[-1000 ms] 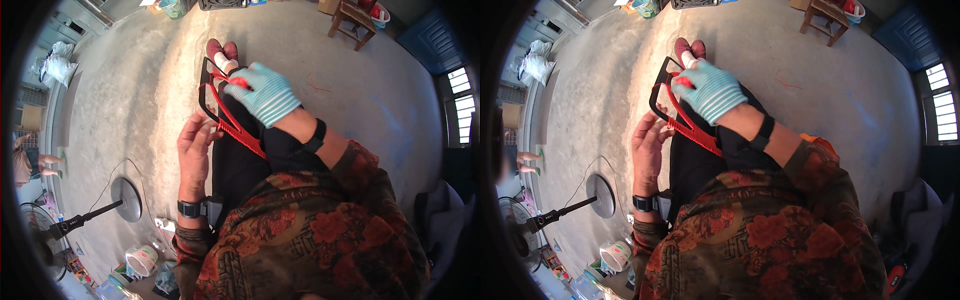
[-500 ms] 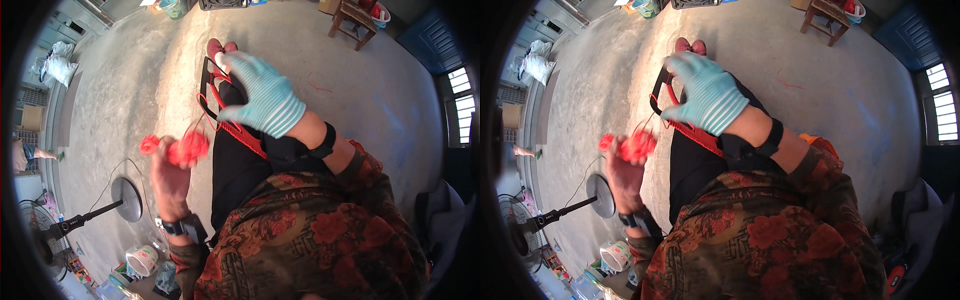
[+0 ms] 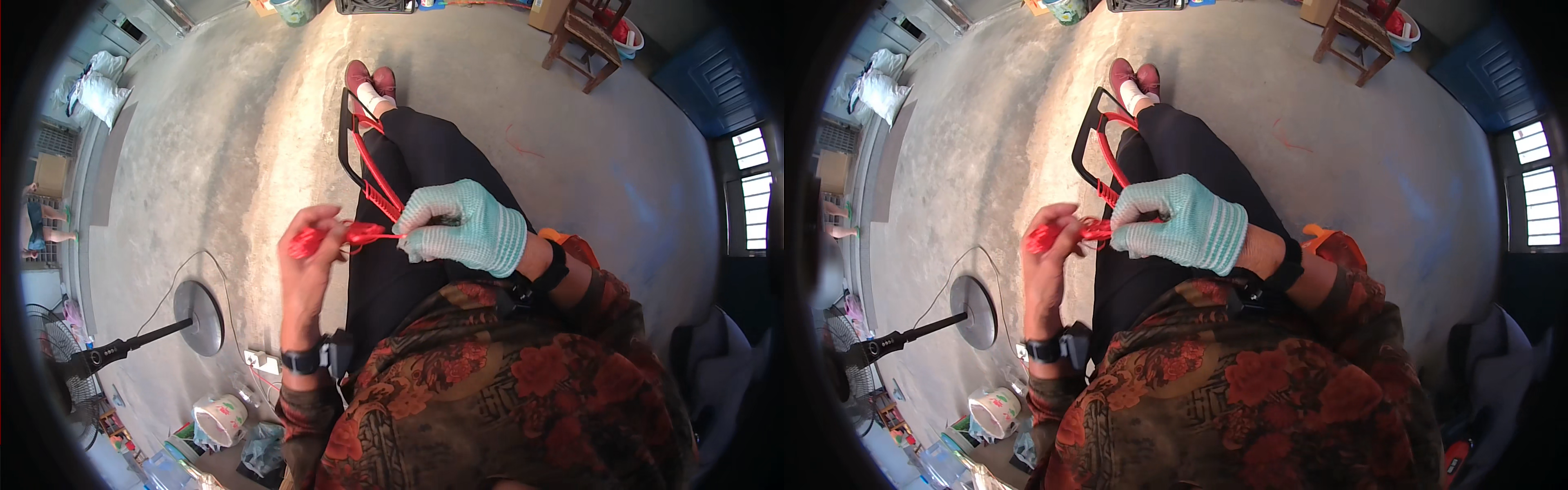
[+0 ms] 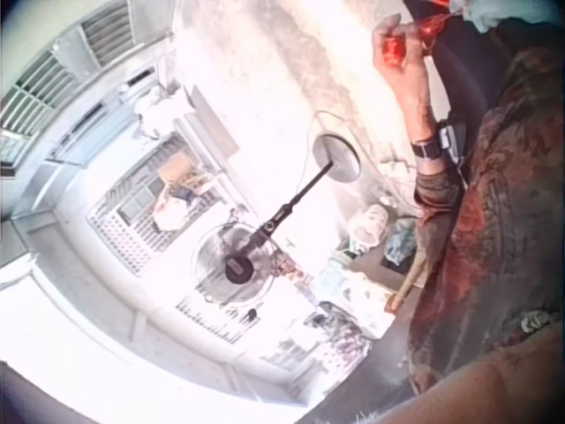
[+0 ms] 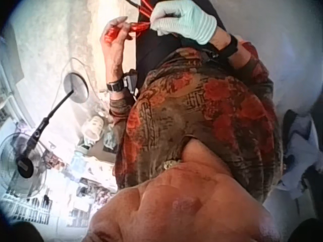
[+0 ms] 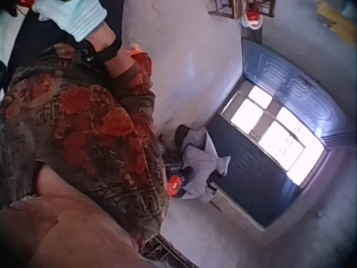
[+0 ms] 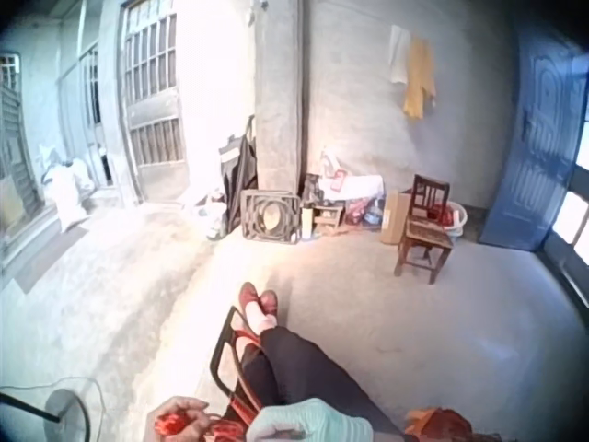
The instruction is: The recorder is wrapping a red frame component with red cord.
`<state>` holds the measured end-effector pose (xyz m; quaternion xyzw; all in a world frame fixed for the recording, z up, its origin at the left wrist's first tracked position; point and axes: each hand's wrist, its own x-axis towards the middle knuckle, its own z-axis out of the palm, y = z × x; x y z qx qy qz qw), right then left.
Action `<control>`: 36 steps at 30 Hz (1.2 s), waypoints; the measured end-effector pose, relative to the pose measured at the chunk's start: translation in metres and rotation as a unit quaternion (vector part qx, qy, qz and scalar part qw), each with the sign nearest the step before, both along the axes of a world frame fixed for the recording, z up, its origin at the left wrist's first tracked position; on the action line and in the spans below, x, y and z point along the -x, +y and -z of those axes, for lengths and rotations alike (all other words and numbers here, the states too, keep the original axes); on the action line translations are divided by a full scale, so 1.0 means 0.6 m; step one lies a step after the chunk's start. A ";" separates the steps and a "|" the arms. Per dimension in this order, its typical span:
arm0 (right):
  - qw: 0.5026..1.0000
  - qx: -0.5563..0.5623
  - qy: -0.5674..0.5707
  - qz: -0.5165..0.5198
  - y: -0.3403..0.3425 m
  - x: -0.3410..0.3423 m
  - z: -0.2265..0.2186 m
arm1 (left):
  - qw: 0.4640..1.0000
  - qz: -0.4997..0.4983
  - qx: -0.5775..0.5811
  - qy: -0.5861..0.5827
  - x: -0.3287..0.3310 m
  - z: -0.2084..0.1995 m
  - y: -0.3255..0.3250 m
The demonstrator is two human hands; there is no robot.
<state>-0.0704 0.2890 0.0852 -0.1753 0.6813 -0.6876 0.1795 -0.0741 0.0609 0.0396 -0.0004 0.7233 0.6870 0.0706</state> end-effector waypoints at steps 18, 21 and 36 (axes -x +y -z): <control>0.900 -0.224 0.354 0.122 0.049 0.102 0.053 | 0.968 -0.063 0.053 0.235 0.017 -0.025 -0.020; 0.856 -0.372 0.345 0.100 0.008 0.110 0.088 | 0.881 -0.121 0.325 0.322 0.031 -0.019 0.010; 0.926 0.372 -0.035 0.056 0.045 0.052 -0.008 | 0.943 0.144 -0.287 -0.086 0.013 -0.009 0.011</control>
